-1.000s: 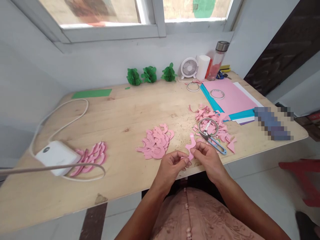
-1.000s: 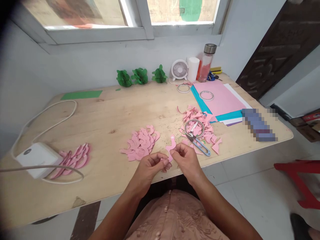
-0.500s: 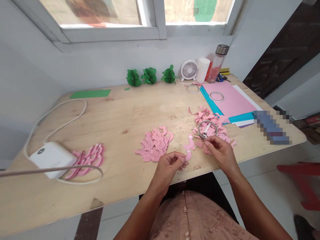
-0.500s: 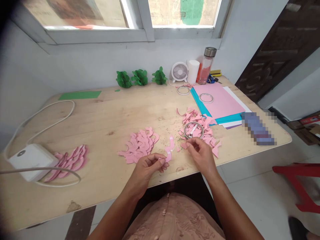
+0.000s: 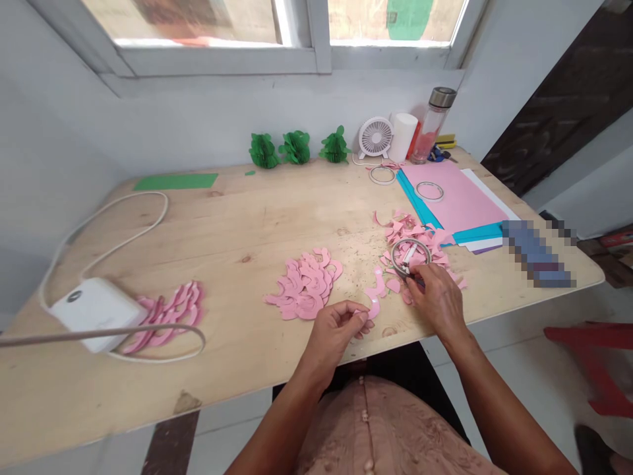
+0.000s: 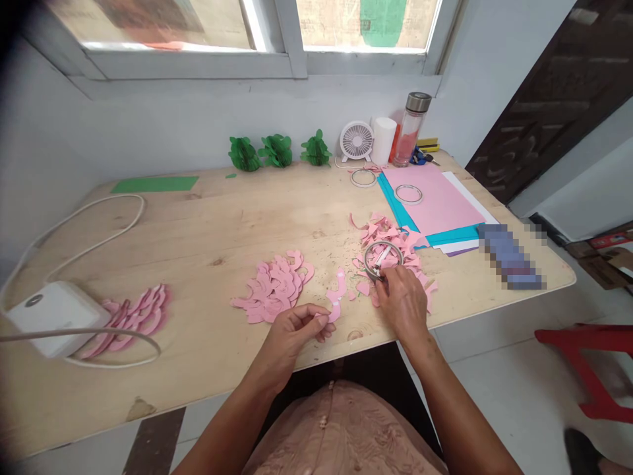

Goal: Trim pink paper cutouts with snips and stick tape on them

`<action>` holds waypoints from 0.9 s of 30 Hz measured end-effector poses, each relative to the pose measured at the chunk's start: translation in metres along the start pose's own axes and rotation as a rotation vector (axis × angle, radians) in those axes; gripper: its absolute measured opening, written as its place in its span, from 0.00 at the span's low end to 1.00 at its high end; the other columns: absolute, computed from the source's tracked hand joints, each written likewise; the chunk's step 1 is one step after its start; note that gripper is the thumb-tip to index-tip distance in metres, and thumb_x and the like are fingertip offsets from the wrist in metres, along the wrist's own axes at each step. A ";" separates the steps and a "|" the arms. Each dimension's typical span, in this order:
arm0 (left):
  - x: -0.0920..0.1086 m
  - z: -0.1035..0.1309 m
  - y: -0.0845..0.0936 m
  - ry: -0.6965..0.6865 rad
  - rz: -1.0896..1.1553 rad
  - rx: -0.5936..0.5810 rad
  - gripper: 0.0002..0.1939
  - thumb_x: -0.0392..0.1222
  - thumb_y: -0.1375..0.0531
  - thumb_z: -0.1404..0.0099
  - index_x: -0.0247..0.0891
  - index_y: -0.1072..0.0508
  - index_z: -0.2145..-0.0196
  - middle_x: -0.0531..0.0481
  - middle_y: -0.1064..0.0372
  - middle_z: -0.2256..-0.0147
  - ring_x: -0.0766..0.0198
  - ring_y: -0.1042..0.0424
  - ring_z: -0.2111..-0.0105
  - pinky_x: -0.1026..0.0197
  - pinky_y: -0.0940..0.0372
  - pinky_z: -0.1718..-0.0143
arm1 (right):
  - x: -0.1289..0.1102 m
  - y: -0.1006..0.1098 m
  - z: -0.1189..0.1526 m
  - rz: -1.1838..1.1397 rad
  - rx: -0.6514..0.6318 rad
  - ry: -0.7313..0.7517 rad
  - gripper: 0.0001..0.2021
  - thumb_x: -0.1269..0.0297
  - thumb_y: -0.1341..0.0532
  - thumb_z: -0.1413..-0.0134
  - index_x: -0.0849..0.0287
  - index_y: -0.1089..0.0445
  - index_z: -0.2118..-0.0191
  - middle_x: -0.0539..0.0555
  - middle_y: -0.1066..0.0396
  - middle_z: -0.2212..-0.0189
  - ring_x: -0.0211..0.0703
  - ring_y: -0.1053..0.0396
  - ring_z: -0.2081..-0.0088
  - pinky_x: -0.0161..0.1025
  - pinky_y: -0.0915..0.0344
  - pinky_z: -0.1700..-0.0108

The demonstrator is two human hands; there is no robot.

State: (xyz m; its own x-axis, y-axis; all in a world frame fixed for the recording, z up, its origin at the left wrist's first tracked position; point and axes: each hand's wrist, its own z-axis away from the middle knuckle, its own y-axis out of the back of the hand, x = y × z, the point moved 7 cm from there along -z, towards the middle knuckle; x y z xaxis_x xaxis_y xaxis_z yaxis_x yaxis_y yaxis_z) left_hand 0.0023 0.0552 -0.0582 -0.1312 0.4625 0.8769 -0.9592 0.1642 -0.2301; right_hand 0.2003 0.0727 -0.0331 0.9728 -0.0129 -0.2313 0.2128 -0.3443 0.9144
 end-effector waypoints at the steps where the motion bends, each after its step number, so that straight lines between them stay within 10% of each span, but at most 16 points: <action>1: 0.000 0.000 0.000 0.000 0.002 0.000 0.07 0.41 0.36 0.49 0.34 0.26 0.75 0.50 0.28 0.79 0.67 0.31 0.77 0.66 0.39 0.74 | 0.001 -0.001 0.000 -0.003 0.002 -0.003 0.05 0.66 0.43 0.48 0.57 0.32 0.65 0.55 0.31 0.69 0.48 0.35 0.63 0.40 0.43 0.63; 27: 0.000 -0.002 -0.001 -0.010 -0.004 -0.024 0.08 0.43 0.36 0.49 0.34 0.26 0.77 0.49 0.28 0.79 0.67 0.33 0.78 0.66 0.39 0.75 | 0.007 -0.007 -0.005 -0.054 0.019 -0.073 0.04 0.65 0.44 0.47 0.56 0.35 0.71 0.54 0.31 0.72 0.47 0.35 0.66 0.40 0.45 0.66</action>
State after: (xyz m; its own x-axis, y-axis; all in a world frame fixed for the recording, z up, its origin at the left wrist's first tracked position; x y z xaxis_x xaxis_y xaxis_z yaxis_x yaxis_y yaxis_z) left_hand 0.0038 0.0565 -0.0589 -0.1304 0.4528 0.8820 -0.9533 0.1871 -0.2370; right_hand 0.2065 0.0798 -0.0391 0.9506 -0.0624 -0.3042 0.2622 -0.3636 0.8939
